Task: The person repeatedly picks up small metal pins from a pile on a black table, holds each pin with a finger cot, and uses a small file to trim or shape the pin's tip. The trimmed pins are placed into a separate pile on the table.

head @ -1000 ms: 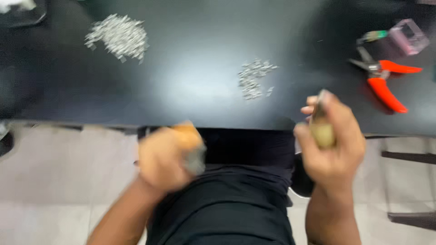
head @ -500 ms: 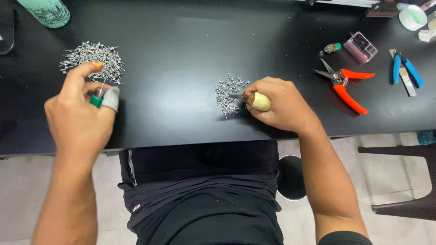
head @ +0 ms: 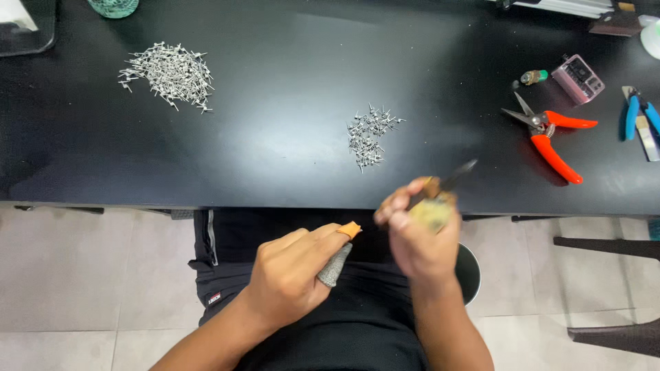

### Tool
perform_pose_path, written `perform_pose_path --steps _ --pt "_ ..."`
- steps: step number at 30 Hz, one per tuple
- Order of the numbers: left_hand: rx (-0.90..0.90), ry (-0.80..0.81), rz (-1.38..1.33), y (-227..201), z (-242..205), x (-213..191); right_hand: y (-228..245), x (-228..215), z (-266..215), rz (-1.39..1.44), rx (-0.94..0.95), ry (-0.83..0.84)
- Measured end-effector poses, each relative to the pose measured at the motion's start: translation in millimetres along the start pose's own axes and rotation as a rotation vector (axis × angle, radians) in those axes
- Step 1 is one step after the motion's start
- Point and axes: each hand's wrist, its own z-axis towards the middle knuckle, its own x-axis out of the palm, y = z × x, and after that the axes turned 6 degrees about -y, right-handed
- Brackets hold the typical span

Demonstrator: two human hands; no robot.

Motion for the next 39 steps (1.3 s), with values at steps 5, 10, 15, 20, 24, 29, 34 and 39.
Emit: perform_pose_path --steps 5,10,15,20,24,29,34,39 --pt "0.043 0.013 -0.004 -3.7 -1.6 7.9 -0.9 -0.4 -28.6 -0.082 0.075 0.011" --pt "0.055 0.016 0.046 -4.3 -6.4 10.9 10.5 6.9 -34.8 -0.261 0.090 0.048" --pt "0.115 0.066 0.262 -4.4 -5.6 6.3 19.0 33.5 -40.9 -0.624 0.047 -0.116" --pt "-0.721 -0.001 -0.276 4.9 -10.5 8.0 35.0 34.0 -49.8 -0.865 0.106 0.188" --pt "-0.997 -0.025 -0.510 3.1 -5.1 2.4 35.2 34.6 -58.4 -1.084 -0.050 0.337" --pt "-1.041 -0.009 -0.521 1.0 -4.7 3.0 30.2 30.4 -60.7 -1.129 0.008 0.326" --pt "-1.036 0.017 -0.516 5.7 -9.1 6.0 26.1 27.3 -63.5 -1.116 0.016 0.336" --pt "-1.029 0.036 -0.501 6.8 -5.5 2.4 27.8 29.0 -62.2 -1.116 -0.008 0.351"
